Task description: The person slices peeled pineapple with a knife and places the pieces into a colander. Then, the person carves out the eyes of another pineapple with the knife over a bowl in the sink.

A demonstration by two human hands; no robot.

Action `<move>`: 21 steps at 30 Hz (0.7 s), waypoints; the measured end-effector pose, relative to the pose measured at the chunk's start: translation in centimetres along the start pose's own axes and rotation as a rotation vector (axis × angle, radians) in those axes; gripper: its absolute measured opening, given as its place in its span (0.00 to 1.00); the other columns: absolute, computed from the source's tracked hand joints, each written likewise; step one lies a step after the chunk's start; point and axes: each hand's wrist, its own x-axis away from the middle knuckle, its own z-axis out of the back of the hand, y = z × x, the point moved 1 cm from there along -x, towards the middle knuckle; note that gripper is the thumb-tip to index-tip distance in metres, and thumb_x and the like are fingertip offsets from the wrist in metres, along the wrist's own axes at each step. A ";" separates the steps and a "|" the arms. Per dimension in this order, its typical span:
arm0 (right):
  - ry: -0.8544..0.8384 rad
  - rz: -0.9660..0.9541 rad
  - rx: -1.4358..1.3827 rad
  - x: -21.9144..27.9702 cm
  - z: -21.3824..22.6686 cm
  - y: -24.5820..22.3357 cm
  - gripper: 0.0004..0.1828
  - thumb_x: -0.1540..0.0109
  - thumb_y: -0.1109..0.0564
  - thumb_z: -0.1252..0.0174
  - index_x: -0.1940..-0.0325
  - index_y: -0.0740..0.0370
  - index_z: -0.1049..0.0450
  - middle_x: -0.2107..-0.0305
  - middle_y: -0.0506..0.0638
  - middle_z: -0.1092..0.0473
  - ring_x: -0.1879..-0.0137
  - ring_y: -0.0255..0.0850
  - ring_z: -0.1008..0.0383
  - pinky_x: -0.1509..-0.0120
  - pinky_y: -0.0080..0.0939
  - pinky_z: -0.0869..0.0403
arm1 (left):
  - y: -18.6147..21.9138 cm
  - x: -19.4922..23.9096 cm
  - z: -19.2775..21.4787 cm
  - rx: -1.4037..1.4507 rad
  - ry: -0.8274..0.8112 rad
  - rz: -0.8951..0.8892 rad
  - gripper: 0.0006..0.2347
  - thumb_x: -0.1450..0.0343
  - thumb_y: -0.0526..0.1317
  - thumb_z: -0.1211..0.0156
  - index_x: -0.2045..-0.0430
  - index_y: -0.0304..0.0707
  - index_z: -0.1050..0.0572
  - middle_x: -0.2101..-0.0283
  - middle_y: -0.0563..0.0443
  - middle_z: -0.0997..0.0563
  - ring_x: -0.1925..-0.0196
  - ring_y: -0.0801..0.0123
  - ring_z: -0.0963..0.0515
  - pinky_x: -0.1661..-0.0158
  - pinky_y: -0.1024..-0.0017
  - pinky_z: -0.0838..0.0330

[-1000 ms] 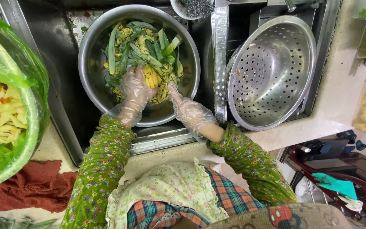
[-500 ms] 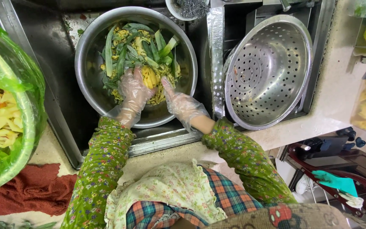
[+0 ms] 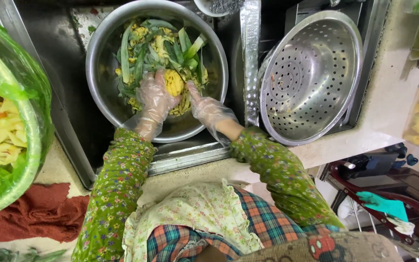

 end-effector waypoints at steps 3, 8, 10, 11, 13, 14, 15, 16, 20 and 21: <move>-0.318 -0.050 -0.085 -0.4 0.6 0.3 0.39 0.36 0.73 0.56 0.21 0.62 0.56 0.24 0.67 0.70 0.59 0.40 0.18 0.61 0.33 0.17 | 0.1 0.0 0.8 0.004 -0.004 0.012 0.45 0.45 0.56 0.22 0.33 0.44 0.38 0.36 0.31 0.32 0.36 0.41 0.29 0.39 0.49 0.32; -0.320 -0.068 -0.121 2.2 -1.0 0.3 0.33 0.33 0.62 0.59 0.23 0.58 0.54 0.22 0.59 0.67 0.51 0.57 0.37 0.54 0.38 0.23 | -1.1 -0.8 0.4 0.072 -0.011 -0.003 0.48 0.45 0.59 0.22 0.32 0.41 0.41 0.36 0.27 0.33 0.36 0.38 0.31 0.40 0.48 0.33; -0.311 -0.168 -0.349 2.0 -1.3 -0.1 0.33 0.30 0.60 0.62 0.21 0.58 0.61 0.22 0.61 0.68 0.64 0.44 0.23 0.58 0.37 0.21 | -1.3 -0.8 0.1 0.060 0.021 -0.036 0.48 0.45 0.60 0.21 0.34 0.39 0.41 0.35 0.24 0.34 0.37 0.36 0.31 0.39 0.48 0.34; -0.264 -0.059 -0.150 1.6 -1.1 -0.4 0.33 0.30 0.61 0.61 0.21 0.62 0.60 0.22 0.68 0.67 0.65 0.43 0.22 0.56 0.35 0.22 | -1.4 -0.7 0.2 0.044 0.077 -0.071 0.48 0.46 0.62 0.19 0.36 0.36 0.40 0.35 0.21 0.36 0.39 0.33 0.31 0.38 0.48 0.36; -0.173 -0.083 -0.242 0.8 -0.4 0.1 0.33 0.30 0.57 0.62 0.21 0.60 0.61 0.23 0.69 0.60 0.65 0.45 0.22 0.55 0.37 0.23 | -2.1 -1.5 0.9 0.203 0.076 -0.001 0.47 0.47 0.60 0.20 0.37 0.38 0.39 0.36 0.25 0.34 0.40 0.37 0.28 0.38 0.51 0.32; -0.150 -0.212 -0.539 1.2 -0.2 0.4 0.32 0.29 0.52 0.63 0.21 0.54 0.62 0.24 0.63 0.56 0.64 0.48 0.22 0.56 0.43 0.23 | -2.7 -1.3 0.8 0.387 -0.004 0.106 0.46 0.48 0.57 0.22 0.35 0.42 0.38 0.38 0.33 0.30 0.40 0.45 0.25 0.38 0.56 0.28; -0.124 -0.343 -0.835 1.8 0.2 0.4 0.32 0.29 0.47 0.65 0.21 0.48 0.63 0.25 0.56 0.51 0.63 0.51 0.23 0.56 0.48 0.24 | -3.4 -0.9 0.5 0.570 -0.085 0.213 0.46 0.49 0.54 0.23 0.34 0.47 0.38 0.39 0.41 0.26 0.39 0.52 0.22 0.39 0.60 0.24; -0.089 -0.342 -0.942 2.2 1.3 0.7 0.34 0.30 0.45 0.63 0.21 0.46 0.64 0.32 0.61 0.44 0.62 0.51 0.23 0.53 0.50 0.25 | -3.5 -1.3 0.8 0.597 0.022 0.144 0.46 0.49 0.52 0.20 0.35 0.45 0.37 0.40 0.40 0.26 0.39 0.51 0.24 0.38 0.58 0.26; -0.058 -0.441 -1.088 6.0 6.5 0.0 0.38 0.30 0.40 0.64 0.18 0.41 0.68 0.58 0.73 0.26 0.60 0.56 0.24 0.47 0.54 0.27 | -3.3 -0.7 0.2 0.750 0.337 -0.215 0.47 0.47 0.52 0.15 0.36 0.40 0.39 0.39 0.37 0.27 0.37 0.51 0.25 0.36 0.57 0.28; -0.071 -0.492 -1.046 6.6 7.4 -0.3 0.37 0.29 0.38 0.66 0.17 0.41 0.69 0.65 0.75 0.24 0.60 0.59 0.24 0.46 0.55 0.27 | -3.2 -0.4 0.1 0.804 0.397 -0.327 0.47 0.46 0.53 0.15 0.35 0.40 0.40 0.38 0.38 0.27 0.36 0.52 0.25 0.35 0.58 0.26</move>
